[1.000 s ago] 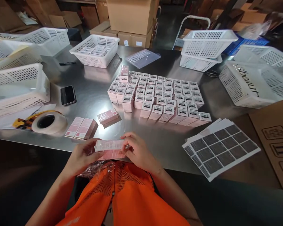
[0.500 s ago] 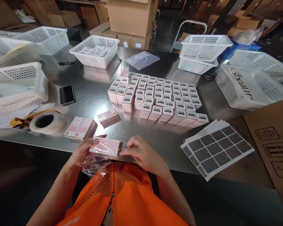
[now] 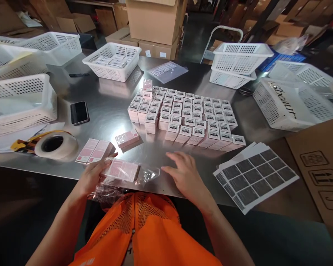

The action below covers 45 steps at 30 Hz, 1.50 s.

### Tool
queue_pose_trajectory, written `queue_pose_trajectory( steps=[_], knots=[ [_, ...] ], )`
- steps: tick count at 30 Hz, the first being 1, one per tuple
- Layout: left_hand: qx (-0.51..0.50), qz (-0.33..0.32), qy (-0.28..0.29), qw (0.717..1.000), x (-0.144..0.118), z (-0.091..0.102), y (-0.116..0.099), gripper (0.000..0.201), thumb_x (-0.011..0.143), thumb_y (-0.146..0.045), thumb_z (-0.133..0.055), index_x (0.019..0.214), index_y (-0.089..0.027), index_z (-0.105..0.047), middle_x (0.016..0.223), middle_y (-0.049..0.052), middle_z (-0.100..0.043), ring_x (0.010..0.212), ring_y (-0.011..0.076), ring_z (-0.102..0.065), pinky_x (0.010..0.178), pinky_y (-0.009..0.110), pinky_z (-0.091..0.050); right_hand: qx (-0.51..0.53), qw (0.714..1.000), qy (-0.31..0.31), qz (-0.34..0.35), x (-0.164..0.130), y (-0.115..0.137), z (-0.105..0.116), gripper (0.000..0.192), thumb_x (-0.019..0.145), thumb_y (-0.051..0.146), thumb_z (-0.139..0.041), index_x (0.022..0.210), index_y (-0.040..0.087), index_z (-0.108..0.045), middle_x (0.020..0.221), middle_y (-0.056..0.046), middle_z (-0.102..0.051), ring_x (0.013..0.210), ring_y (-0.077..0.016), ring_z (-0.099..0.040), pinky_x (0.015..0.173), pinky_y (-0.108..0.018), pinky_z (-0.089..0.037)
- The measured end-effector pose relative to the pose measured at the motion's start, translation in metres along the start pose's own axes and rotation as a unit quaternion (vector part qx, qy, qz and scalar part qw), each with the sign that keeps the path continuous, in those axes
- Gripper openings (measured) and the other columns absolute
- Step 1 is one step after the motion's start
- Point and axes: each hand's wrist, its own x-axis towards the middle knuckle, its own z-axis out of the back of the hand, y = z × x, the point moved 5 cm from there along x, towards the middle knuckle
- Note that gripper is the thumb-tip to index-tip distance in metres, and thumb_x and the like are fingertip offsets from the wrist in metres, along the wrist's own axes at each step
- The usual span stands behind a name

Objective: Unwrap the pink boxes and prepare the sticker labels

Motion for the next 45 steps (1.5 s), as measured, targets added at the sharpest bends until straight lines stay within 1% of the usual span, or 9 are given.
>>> queue_pose_trajectory(
  steps=[4,12,19,23,26,29,35,40,45],
  knots=[
    [0.061,-0.036,-0.019,0.997,-0.007,-0.014,-0.006,0.052,0.090,-0.058,-0.049,0.105,-0.015,-0.075,0.051,-0.001,-0.055,0.049,0.0171,-0.049,0.054,0.027,-0.040,0.095,0.957,-0.242,-0.132,-0.013,0.008,0.008,0.030,0.091,0.012,-0.060,0.113,0.031,-0.066,0.112,-0.008,-0.063,0.102,-0.0250,-0.063,0.083,-0.042,-0.055],
    [0.172,-0.097,-0.137,0.971,-0.013,-0.032,-0.008,0.038,0.090,-0.044,-0.044,0.068,-0.020,-0.064,0.058,0.004,-0.062,0.059,0.0201,-0.058,0.061,0.027,-0.038,0.081,0.977,-0.132,-0.149,0.003,0.027,-0.044,0.024,0.099,0.037,-0.056,0.115,0.021,-0.065,0.098,-0.010,-0.065,0.095,-0.0257,-0.062,0.079,-0.039,-0.055],
    [0.102,-0.031,-0.200,0.974,0.003,-0.019,0.013,0.035,0.088,-0.043,-0.047,0.063,-0.021,-0.057,0.056,0.004,-0.060,0.056,0.0194,-0.054,0.054,0.027,-0.033,-0.004,0.990,-0.115,0.082,-0.003,0.032,-0.035,0.017,0.094,0.013,-0.064,0.080,0.020,-0.058,0.092,-0.002,-0.071,0.103,-0.0202,-0.064,0.084,-0.034,-0.044],
    [0.007,-0.004,-0.193,0.981,0.011,-0.025,0.023,0.036,0.088,-0.049,-0.049,0.070,-0.020,-0.060,0.059,0.002,-0.058,0.055,0.0172,-0.053,0.051,0.026,-0.036,0.148,0.982,-0.111,-0.039,-0.008,0.015,-0.040,0.009,0.092,0.020,-0.066,0.094,0.023,-0.057,0.080,0.000,-0.063,0.078,-0.0171,-0.062,0.071,-0.031,-0.049],
    [-0.081,0.006,-0.167,0.982,0.010,-0.044,0.023,0.042,0.086,-0.058,-0.052,0.067,-0.020,-0.054,0.056,-0.002,-0.051,0.050,0.0129,-0.045,0.048,0.024,-0.036,0.259,0.948,-0.056,-0.179,-0.010,0.004,-0.058,0.051,0.089,0.041,-0.068,0.134,0.024,-0.051,0.105,-0.007,-0.060,0.089,-0.0200,-0.063,0.076,-0.034,-0.055],
    [-0.169,0.016,-0.131,0.977,0.006,-0.064,0.024,0.049,0.083,-0.063,-0.055,0.060,-0.021,-0.041,0.052,-0.005,-0.041,0.047,0.0093,-0.038,0.046,0.022,-0.035,0.302,0.914,0.001,-0.270,-0.013,-0.004,-0.082,0.050,0.091,0.049,-0.064,0.134,0.025,-0.055,0.124,-0.012,-0.053,0.108,-0.0235,-0.061,0.087,-0.036,-0.056],
    [-0.281,0.038,-0.056,0.957,0.001,-0.078,0.034,0.059,0.063,-0.043,-0.081,0.061,-0.022,-0.026,0.051,-0.010,-0.033,0.044,0.0056,-0.032,0.043,0.018,-0.031,0.312,0.920,0.071,-0.228,-0.011,-0.014,-0.104,0.076,0.073,0.051,-0.083,0.139,0.026,-0.054,0.139,-0.012,-0.056,0.128,-0.0315,-0.053,0.104,-0.046,-0.046],
    [-0.314,0.018,-0.045,0.948,-0.009,-0.054,0.039,0.058,0.064,-0.034,-0.073,0.063,-0.022,-0.017,0.054,-0.009,-0.028,0.043,0.0060,-0.033,0.042,0.019,-0.034,0.336,0.914,0.097,-0.205,-0.002,-0.033,-0.087,0.051,0.070,0.037,-0.088,0.115,0.025,-0.069,0.112,-0.007,-0.070,0.101,-0.0268,-0.067,0.087,-0.038,-0.054],
    [-0.229,-0.036,-0.080,0.970,-0.042,0.013,0.054,0.035,0.060,-0.018,-0.071,0.049,-0.020,-0.037,0.053,-0.003,-0.044,0.056,0.0137,-0.054,0.049,0.022,-0.043,0.291,0.936,0.063,-0.185,0.009,-0.049,-0.080,0.041,0.085,0.018,-0.061,0.124,0.031,-0.066,0.137,-0.006,-0.057,0.128,-0.0280,-0.055,0.104,-0.045,-0.049]
  ],
)
